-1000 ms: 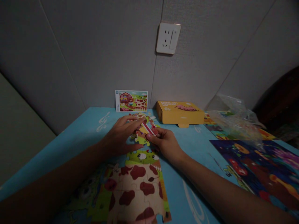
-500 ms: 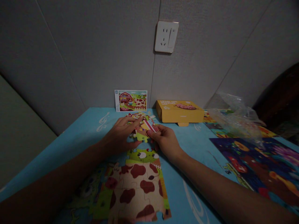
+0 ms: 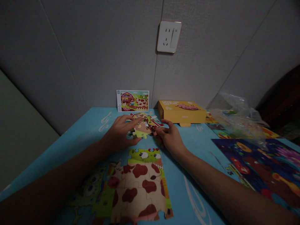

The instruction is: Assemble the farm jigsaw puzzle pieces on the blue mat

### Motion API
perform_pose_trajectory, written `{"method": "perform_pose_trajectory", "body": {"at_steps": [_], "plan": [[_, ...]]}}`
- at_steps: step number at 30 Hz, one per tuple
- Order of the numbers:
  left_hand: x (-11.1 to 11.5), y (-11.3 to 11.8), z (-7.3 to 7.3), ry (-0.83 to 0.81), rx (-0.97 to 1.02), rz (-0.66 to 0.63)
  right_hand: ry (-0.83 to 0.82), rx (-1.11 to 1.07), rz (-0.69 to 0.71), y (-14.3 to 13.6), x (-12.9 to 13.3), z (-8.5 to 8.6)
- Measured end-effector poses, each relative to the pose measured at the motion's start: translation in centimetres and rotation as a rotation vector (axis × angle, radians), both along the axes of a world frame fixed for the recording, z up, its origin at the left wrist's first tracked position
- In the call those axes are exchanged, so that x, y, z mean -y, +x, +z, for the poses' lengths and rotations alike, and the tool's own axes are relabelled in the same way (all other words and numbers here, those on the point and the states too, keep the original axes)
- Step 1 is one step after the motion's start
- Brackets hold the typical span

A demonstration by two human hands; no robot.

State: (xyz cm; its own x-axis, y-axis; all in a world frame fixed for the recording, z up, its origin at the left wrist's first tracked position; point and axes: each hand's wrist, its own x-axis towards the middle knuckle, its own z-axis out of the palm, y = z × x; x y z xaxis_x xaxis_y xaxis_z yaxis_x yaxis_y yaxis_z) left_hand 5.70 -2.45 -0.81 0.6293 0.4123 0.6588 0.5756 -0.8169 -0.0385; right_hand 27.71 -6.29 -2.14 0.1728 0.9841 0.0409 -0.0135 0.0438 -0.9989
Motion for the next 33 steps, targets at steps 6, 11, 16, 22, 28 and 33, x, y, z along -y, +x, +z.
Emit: {"method": "perform_pose_trajectory", "body": {"at_steps": [6, 11, 16, 22, 28, 33], "plan": [[0.1, 0.05, -0.14, -0.016, -0.006, -0.066, 0.016, 0.15, 0.155, -0.3, 0.52, 0.53], [0.22, 0.17, -0.09, -0.045, -0.022, -0.109, 0.009, 0.321, 0.316, -0.54, 0.85, 0.84], [0.22, 0.05, -0.06, -0.108, -0.053, -0.158, 0.04, 0.382, 0.316, -0.44, 0.78, 0.67], [0.31, -0.1, 0.16, -0.167, -0.091, -0.222, 0.148, 0.465, 0.352, -0.06, 0.76, 0.32], [0.66, -0.19, 0.53, -0.255, -0.034, -0.318, 0.182, 0.489, 0.349, -0.17, 0.96, 0.46], [0.57, -0.3, 0.33, -0.251, -0.032, -0.388, 0.214, 0.462, 0.329, -0.32, 0.89, 0.29]]}}
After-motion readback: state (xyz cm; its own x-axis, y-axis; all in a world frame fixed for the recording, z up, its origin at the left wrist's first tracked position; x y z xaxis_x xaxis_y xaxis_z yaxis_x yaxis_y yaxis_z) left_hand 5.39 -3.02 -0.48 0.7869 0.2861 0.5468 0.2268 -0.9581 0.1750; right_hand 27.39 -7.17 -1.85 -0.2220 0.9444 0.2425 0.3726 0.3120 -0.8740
